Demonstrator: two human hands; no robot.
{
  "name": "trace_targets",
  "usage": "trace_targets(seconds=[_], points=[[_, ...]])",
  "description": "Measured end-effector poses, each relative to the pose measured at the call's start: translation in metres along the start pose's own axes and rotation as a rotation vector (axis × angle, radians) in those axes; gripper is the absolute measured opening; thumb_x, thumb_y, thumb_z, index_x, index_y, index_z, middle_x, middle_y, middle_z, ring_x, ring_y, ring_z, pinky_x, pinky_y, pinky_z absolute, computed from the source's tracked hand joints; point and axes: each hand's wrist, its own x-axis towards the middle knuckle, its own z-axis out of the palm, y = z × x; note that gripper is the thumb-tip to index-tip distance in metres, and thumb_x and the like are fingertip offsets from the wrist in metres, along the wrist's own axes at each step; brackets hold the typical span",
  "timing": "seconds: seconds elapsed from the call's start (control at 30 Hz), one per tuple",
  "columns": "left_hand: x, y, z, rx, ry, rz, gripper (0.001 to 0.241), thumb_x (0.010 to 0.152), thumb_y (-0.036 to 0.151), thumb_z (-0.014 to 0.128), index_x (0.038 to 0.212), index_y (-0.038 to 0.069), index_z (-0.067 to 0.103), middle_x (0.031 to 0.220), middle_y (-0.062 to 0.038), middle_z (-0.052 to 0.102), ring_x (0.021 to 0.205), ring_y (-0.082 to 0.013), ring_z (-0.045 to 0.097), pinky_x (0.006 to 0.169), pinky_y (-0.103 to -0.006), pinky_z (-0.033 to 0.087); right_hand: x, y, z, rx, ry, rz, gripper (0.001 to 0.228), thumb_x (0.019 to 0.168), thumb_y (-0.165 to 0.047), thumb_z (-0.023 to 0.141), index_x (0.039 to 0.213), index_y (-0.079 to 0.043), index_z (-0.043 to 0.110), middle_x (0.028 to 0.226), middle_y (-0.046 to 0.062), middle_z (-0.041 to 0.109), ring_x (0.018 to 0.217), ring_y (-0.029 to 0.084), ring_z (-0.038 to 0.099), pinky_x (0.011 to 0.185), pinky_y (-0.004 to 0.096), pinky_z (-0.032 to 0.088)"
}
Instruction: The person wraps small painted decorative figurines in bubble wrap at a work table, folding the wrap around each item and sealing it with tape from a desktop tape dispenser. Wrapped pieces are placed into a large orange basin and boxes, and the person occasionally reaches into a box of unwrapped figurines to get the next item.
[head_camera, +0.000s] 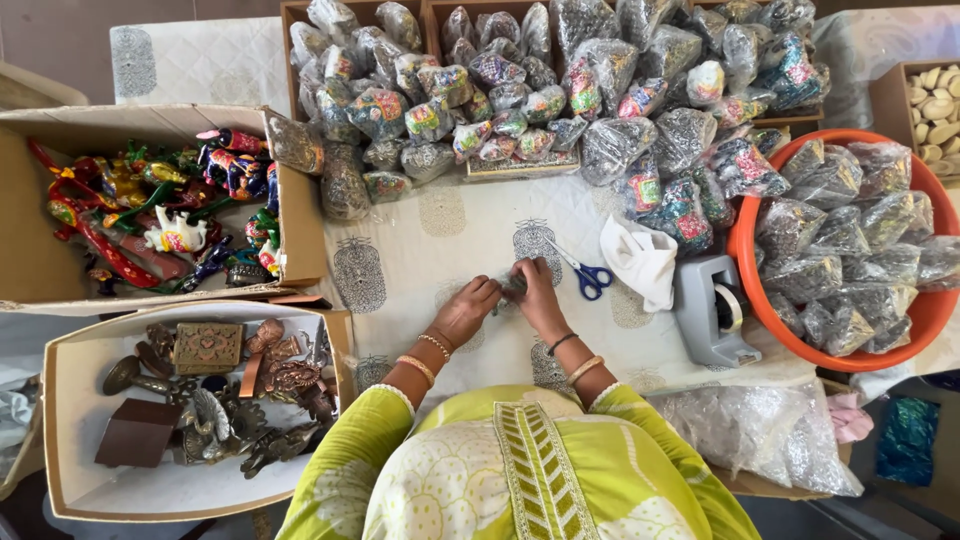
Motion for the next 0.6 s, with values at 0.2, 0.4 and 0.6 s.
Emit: trace_targets(seconds=[0.2, 0.4, 0.6], points=[[0.001, 0.003, 0.002, 0.036, 0.010, -0.022, 0.050, 0.072, -0.008, 0.059, 0.121, -0.002, 0.064, 0.121, -0.011, 0.061, 0.116, -0.0281, 0.057, 0.100, -0.0353, 0.053, 0.011, 0.030, 0.009, -0.112, -0.113, -0.014, 0.050, 0.072, -0.003, 0.086, 0.109, -0.015, 0.055, 0.113, 0.012, 0.049, 0.109, 0.037, 0.049, 0.093, 0.049, 0.045], [0.001, 0.003, 0.005, 0.048, -0.046, -0.038, 0.046, 0.075, -0.008, 0.059, 0.120, 0.000, 0.064, 0.123, -0.010, 0.060, 0.119, -0.0279, 0.056, 0.101, -0.0354, 0.053, 0.017, 0.053, 0.019, -0.181, -0.172, 0.022, 0.051, 0.070, -0.002, 0.082, 0.110, -0.017, 0.055, 0.115, 0.011, 0.051, 0.109, 0.037, 0.052, 0.096, 0.047, 0.047], [0.005, 0.003, 0.005, 0.037, -0.064, -0.007, 0.048, 0.073, -0.007, 0.059, 0.120, -0.001, 0.063, 0.131, -0.013, 0.059, 0.123, -0.0308, 0.054, 0.105, -0.0386, 0.051, 0.012, -0.008, -0.024, -0.171, -0.199, 0.213, 0.044, 0.076, -0.017, 0.085, 0.103, -0.013, 0.050, 0.108, 0.007, 0.054, 0.099, 0.032, 0.061, 0.083, 0.046, 0.053]])
